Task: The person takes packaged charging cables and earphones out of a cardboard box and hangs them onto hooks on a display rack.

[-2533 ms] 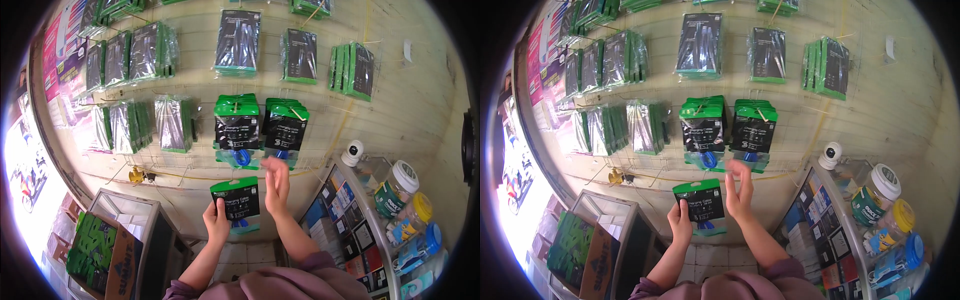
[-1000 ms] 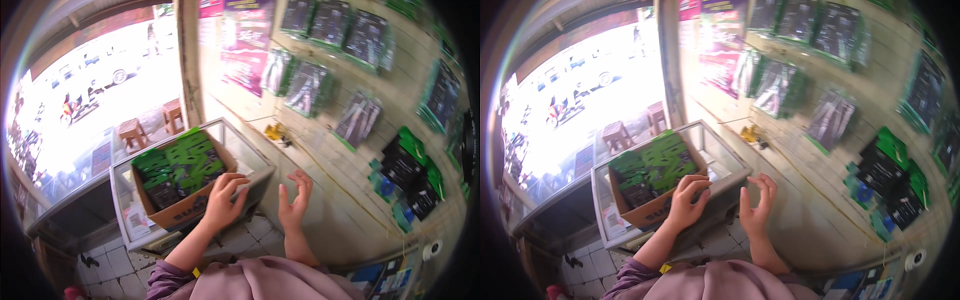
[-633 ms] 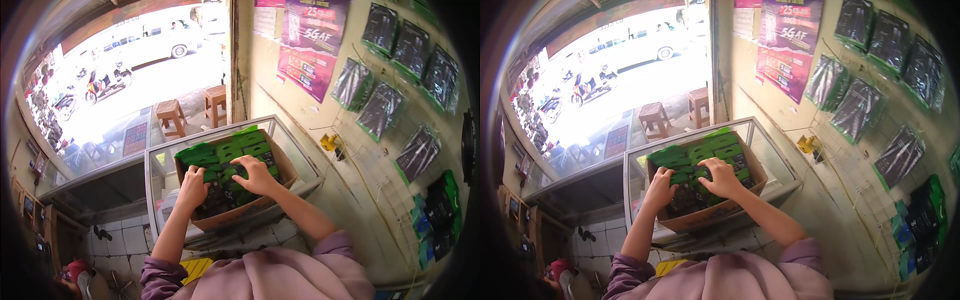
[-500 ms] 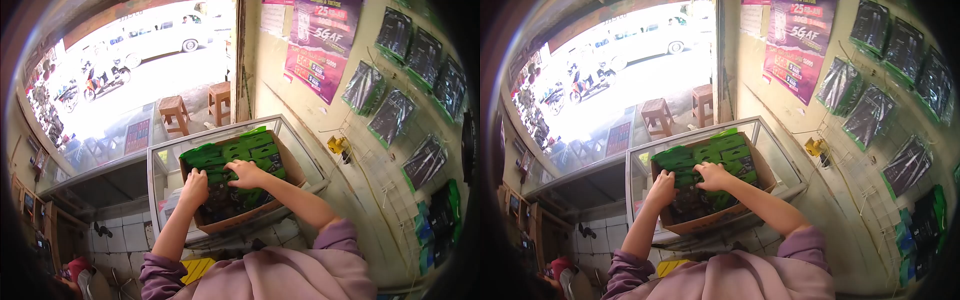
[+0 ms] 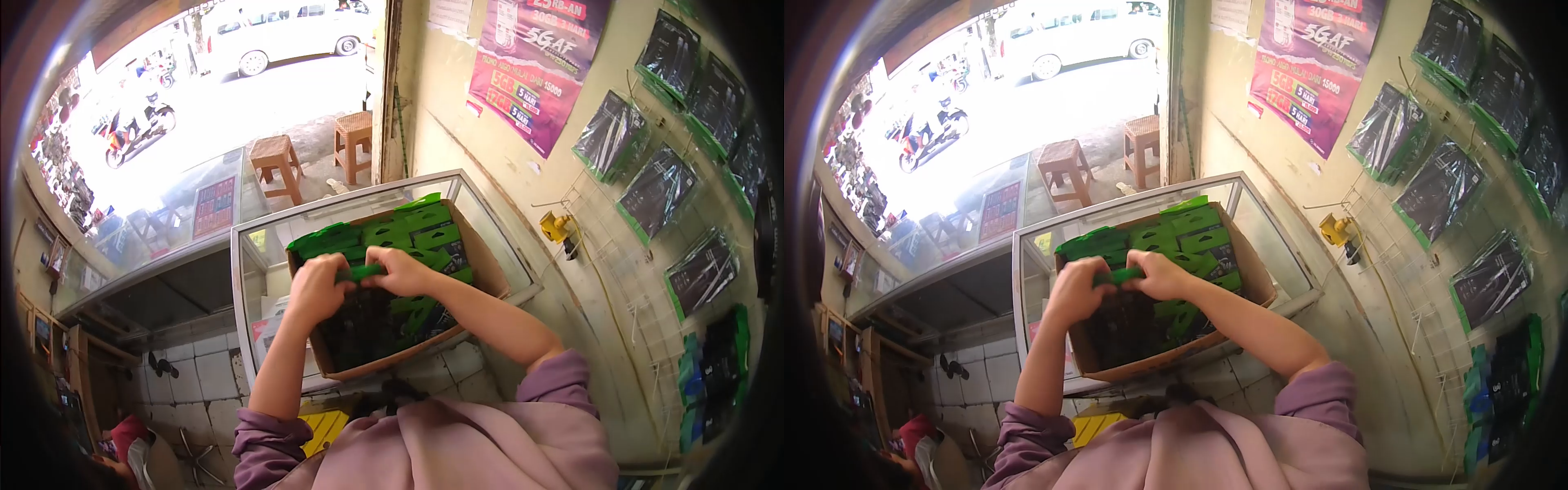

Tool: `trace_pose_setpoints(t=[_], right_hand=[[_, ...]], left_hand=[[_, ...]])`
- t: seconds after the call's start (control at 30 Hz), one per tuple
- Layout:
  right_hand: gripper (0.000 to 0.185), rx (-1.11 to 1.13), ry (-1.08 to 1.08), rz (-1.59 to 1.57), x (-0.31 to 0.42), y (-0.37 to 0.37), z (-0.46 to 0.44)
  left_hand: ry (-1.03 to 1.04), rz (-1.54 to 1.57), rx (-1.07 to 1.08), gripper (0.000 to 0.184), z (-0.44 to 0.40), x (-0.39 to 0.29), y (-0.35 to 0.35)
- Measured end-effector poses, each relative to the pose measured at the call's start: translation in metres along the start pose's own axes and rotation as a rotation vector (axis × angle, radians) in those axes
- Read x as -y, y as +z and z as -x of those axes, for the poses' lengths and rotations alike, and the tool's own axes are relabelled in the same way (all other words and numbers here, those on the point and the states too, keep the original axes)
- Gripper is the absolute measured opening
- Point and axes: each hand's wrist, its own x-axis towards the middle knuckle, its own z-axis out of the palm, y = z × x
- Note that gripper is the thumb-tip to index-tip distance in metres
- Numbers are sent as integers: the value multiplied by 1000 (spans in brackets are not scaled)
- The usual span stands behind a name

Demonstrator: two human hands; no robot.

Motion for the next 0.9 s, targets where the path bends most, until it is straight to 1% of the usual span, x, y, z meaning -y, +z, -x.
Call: trace_pose_setpoints(t=[0.03,0.07,0.1,0.13,0.2,0.23,0.27,0.33,0.4,0.47,0.53,0.6,0.67,0.77,0.9], right_hand=[[32,-90,-32,-234,0,-3,1],[27,-182,-67,-466,1,-7,4],[23,-244,-170,-615,20,-15,14],[23,-255,-173,-606,31,-21,22],[22,-400,-203,-647,47,-34,38],[23,-494,-250,-528,52,-42,47],[23,-512,-250,-518,58,-48,57],[22,-678,-359,-629,74,-61,82],[21,-755,-363,-617,95,-75,123],[20,-869,-410,-572,106,-85,163],[20,-968,-423,-513,113,-89,205],[20,-1062,-348,-414,118,-89,253],[20,-1168,-325,-365,128,-84,300],[20,-1332,-157,-159,124,-75,375],[20,-1500,-150,-141,141,-58,462]], left_hand=[[8,1,-1,25,-4,-7,-8],[-23,116,-87,28,-7,-18,-20],[-51,233,-173,31,-7,-30,-30],[-37,235,-176,31,-6,-42,-35],[-18,495,-411,25,-5,-65,-41],[43,592,-446,24,-9,-68,-36],[62,598,-440,24,-7,-78,-35],[175,833,-518,26,0,-103,-34],[240,847,-480,29,10,-132,-33],[329,953,-456,30,19,-163,-25],[365,1003,-383,31,29,-195,-14],[430,1036,-371,30,39,-228,2],[475,1089,-319,30,46,-259,22],[589,1213,-196,30,60,-311,51],[652,1340,1,31,92,-383,89]])
